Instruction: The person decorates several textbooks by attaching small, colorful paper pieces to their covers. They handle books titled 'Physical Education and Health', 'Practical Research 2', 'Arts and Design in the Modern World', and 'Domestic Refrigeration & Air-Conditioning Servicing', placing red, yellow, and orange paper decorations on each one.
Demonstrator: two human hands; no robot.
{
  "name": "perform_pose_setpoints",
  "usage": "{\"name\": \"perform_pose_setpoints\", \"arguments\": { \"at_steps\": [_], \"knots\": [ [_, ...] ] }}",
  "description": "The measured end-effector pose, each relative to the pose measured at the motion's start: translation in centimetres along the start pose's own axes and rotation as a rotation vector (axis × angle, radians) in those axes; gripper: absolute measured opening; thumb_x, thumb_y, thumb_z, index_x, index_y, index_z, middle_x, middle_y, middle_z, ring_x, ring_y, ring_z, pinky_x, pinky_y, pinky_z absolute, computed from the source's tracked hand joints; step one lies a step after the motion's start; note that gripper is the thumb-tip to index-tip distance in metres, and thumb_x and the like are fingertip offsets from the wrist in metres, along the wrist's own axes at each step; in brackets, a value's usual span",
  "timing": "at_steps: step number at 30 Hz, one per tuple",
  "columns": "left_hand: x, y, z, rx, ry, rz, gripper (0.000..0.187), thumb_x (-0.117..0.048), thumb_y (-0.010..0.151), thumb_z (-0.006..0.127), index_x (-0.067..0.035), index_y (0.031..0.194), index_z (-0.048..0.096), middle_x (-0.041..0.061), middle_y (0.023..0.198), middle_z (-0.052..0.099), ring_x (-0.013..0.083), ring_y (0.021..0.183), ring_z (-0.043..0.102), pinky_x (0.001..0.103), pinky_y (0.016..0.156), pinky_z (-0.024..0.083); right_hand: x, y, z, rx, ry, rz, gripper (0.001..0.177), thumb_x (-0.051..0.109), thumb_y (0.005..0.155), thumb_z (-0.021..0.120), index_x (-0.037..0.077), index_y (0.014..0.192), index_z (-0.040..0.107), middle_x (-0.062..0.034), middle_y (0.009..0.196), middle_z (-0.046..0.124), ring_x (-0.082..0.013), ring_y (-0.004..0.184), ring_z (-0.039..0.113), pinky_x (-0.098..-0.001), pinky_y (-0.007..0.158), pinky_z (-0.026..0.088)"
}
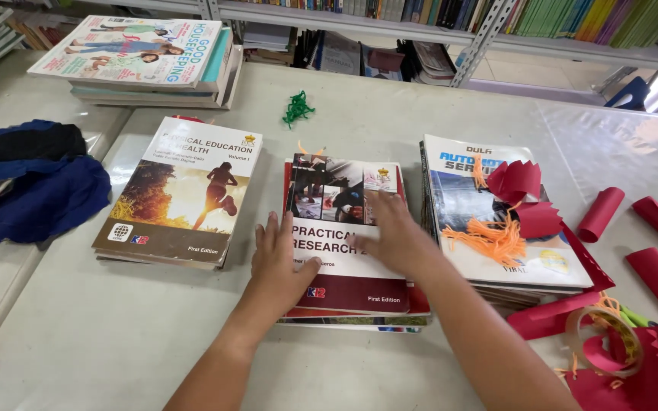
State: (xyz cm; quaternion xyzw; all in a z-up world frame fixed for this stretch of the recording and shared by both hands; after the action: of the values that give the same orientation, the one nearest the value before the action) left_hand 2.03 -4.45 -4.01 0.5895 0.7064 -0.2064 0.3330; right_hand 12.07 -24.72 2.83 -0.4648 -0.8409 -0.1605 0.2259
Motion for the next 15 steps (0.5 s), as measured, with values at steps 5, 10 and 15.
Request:
{"name": "perform_pose_setpoints", "arguments": {
  "at_steps": [5, 10, 15],
  "knots": [
    [-3.5, -1.5, -1.4, 0.190, 0.236, -0.038, 0.087, -0.045, 0.092, 0.063, -0.014, 0.160, 0.018, 0.025, 0.166, -0.002, 0.0519, 0.151, -0.009, 0.065, 0.117, 0.009, 0.3, -1.0, 1.4, 0.028, -0.480, -0.111, 0.081, 0.063, 0.094, 0.059, 0.012, 0.152, 0.034, -0.0279, 0.161, 0.027, -0.0505, 0.148, 0.023, -0.0628, 0.114, 0.019],
    [-4.2, -2.0, -1.7, 0.223, 0.232, -0.028, 0.085, -0.049, 0.095, 0.061, -0.014, 0.160, 0.020, 0.024, 0.167, -0.003, 0.0490, 0.152, -0.012, 0.066, 0.118, 0.006, 2.7, 4.7, -2.1, 0.223, -0.462, 0.067, 0.051, 0.047, 0.094, 0.061, 0.016, 0.136, 0.060, -0.0088, 0.126, 0.068, -0.0282, 0.122, 0.063, -0.0549, 0.110, 0.039],
    [-4.6, -2.0, -1.9, 0.177, 0.250, -0.014, 0.091, -0.056, 0.089, 0.064, -0.010, 0.157, 0.024, 0.025, 0.164, 0.004, 0.0495, 0.151, -0.009, 0.072, 0.114, 0.005, -3.7, 16.1, 3.1, -0.052, -0.076, -0.076, 0.030, 0.025, 0.090, 0.073, 0.007, 0.114, 0.075, -0.0174, 0.098, 0.076, -0.0298, 0.087, 0.075, -0.0386, 0.084, 0.059]
  ]
}}
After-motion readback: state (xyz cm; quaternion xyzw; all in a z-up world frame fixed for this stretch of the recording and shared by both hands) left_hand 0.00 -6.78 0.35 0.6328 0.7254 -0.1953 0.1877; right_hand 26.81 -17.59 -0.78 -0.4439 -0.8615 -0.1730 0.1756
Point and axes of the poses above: each hand's wrist, its own y-axis towards the middle knuckle, its own z-axis out of the palm, x = y × z, the point moved 1 cm from there along y, towards the middle knuckle
